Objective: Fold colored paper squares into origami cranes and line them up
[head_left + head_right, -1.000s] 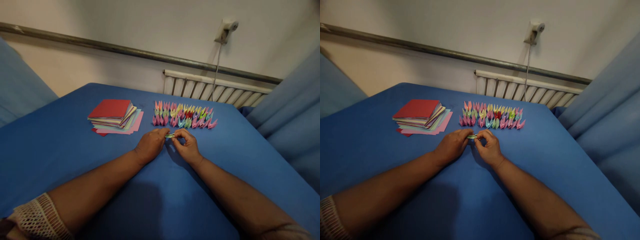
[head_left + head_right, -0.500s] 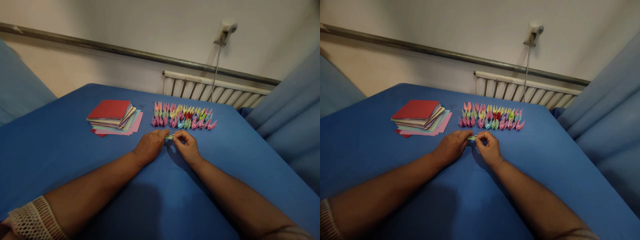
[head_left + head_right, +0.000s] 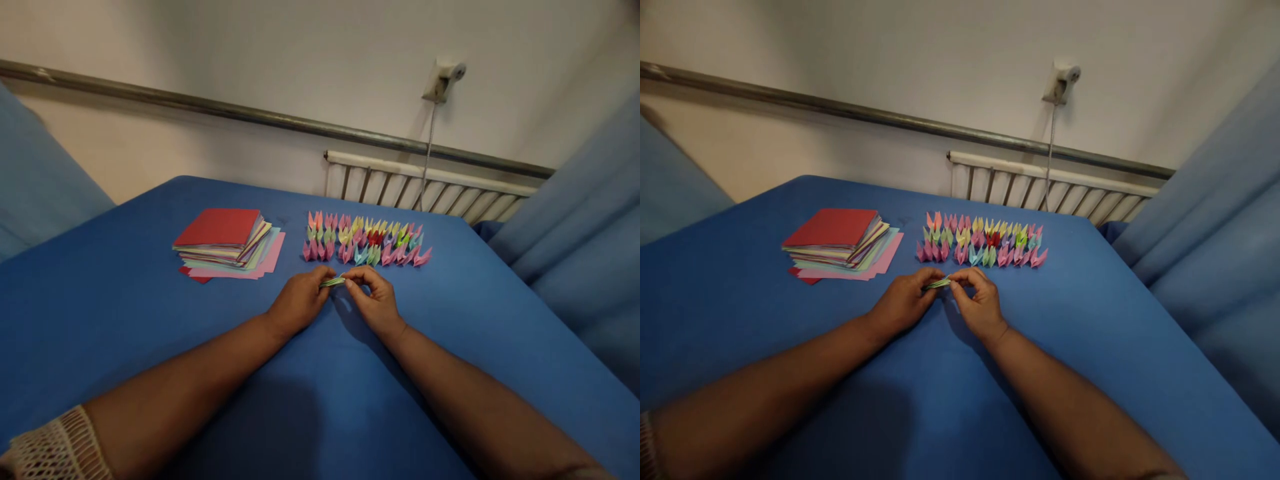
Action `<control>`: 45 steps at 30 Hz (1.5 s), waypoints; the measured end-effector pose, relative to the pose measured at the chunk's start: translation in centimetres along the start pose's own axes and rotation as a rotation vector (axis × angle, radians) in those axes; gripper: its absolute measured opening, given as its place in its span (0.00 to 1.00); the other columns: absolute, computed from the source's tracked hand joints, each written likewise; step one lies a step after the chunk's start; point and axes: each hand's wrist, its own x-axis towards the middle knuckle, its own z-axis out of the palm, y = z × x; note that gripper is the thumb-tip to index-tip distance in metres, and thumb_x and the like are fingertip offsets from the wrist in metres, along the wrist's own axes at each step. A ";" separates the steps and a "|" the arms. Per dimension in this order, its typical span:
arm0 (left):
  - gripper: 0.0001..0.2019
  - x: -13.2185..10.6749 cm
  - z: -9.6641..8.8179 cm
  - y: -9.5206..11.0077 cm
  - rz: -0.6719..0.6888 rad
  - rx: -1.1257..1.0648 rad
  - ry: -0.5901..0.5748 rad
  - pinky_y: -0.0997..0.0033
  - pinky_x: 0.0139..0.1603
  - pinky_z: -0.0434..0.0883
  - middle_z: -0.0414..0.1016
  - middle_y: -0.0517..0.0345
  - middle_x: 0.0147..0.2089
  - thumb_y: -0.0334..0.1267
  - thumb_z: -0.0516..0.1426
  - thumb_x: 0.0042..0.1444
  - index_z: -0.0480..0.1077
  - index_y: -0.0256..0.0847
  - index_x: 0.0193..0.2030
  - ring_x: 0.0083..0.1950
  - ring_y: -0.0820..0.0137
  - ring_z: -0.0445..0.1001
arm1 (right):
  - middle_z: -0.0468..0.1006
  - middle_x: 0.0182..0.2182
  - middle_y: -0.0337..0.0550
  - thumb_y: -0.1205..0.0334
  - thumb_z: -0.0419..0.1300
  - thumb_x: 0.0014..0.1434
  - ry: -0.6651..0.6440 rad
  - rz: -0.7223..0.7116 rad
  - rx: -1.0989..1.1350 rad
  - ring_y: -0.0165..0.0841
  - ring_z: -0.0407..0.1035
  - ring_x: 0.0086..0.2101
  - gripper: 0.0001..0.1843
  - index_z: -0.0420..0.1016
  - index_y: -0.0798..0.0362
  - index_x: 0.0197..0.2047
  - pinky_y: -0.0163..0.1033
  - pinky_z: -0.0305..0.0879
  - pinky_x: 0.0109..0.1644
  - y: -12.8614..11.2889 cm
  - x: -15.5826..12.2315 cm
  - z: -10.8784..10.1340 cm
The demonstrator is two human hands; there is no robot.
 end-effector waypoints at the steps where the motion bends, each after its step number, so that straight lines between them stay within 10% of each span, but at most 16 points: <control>1: 0.12 0.0 0.0 0.0 0.000 -0.012 0.001 0.66 0.46 0.72 0.80 0.54 0.46 0.32 0.53 0.59 0.70 0.41 0.50 0.46 0.63 0.79 | 0.76 0.33 0.40 0.66 0.59 0.59 -0.004 -0.003 0.003 0.32 0.70 0.35 0.05 0.76 0.51 0.37 0.38 0.67 0.42 0.1 0.0 0.0; 18: 0.09 0.1 0.2 0.0 0.009 -0.091 -0.051 0.68 0.42 0.70 0.80 0.55 0.42 0.36 0.54 0.61 0.71 0.40 0.47 0.43 0.64 0.78 | 0.76 0.29 0.40 0.64 0.61 0.56 -0.061 0.030 -0.048 0.31 0.70 0.31 0.04 0.78 0.51 0.34 0.37 0.67 0.38 0.3 0.0 0.0; 32: 0.09 0.4 0.3 -0.4 -0.055 -0.150 -0.048 0.69 0.41 0.70 0.81 0.57 0.41 0.33 0.54 0.59 0.71 0.41 0.45 0.43 0.65 0.78 | 0.79 0.29 0.39 0.54 0.63 0.55 -0.215 0.332 0.367 0.30 0.71 0.29 0.10 0.79 0.50 0.38 0.38 0.69 0.37 1.0 0.1 0.1; 45: 0.10 0.2 0.6 -0.2 -0.012 -0.133 -0.112 0.69 0.42 0.69 0.80 0.57 0.41 0.37 0.55 0.60 0.71 0.42 0.47 0.42 0.66 0.77 | 0.78 0.26 0.39 0.55 0.63 0.53 -0.112 0.290 0.155 0.31 0.70 0.28 0.08 0.77 0.51 0.29 0.36 0.66 0.34 0.9 0.2 0.0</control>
